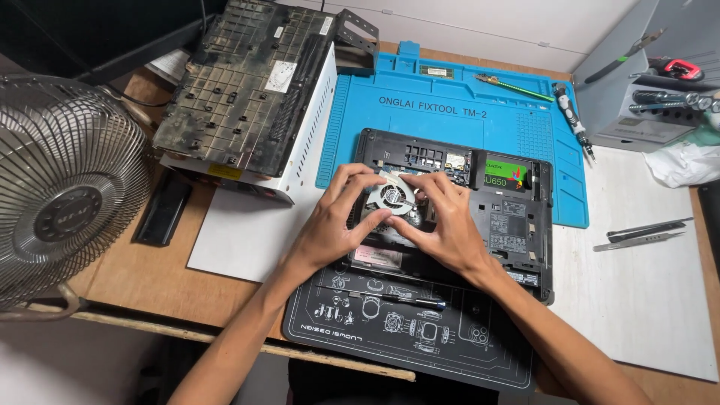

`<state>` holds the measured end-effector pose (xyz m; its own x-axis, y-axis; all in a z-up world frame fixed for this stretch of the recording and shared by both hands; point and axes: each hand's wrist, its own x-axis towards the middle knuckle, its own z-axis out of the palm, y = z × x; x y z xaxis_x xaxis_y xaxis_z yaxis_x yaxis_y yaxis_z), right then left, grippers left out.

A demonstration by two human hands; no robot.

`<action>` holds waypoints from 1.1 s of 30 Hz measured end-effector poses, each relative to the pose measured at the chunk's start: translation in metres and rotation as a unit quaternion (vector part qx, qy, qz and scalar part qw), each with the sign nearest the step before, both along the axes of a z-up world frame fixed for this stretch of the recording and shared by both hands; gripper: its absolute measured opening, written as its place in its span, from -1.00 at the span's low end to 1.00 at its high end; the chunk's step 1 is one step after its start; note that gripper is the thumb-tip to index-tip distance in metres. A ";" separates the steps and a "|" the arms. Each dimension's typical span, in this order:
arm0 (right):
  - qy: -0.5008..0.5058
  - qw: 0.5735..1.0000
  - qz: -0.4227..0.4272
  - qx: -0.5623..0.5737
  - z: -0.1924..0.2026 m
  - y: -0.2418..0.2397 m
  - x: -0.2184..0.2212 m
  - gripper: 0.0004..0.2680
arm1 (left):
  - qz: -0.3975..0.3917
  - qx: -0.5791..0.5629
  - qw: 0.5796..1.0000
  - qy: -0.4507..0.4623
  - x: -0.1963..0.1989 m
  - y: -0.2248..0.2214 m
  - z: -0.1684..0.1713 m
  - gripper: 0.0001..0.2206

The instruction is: Disassembling a laptop by removing the back cover and internal components including the heatsink and cooling fan.

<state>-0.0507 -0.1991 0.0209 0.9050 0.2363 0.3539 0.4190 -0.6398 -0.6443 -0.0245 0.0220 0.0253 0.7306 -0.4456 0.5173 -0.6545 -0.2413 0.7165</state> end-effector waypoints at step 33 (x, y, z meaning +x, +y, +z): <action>-0.095 0.926 0.121 -0.346 -0.027 0.239 0.013 -0.51 | 0.407 0.134 0.894 0.132 -0.068 0.146 -0.011 -0.80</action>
<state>-0.0375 0.0395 -0.0056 0.7331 0.6533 0.1891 0.6675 -0.7445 -0.0157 -0.0924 0.1684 0.0141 0.9499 0.2076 0.2338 -0.0004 -0.7470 0.6649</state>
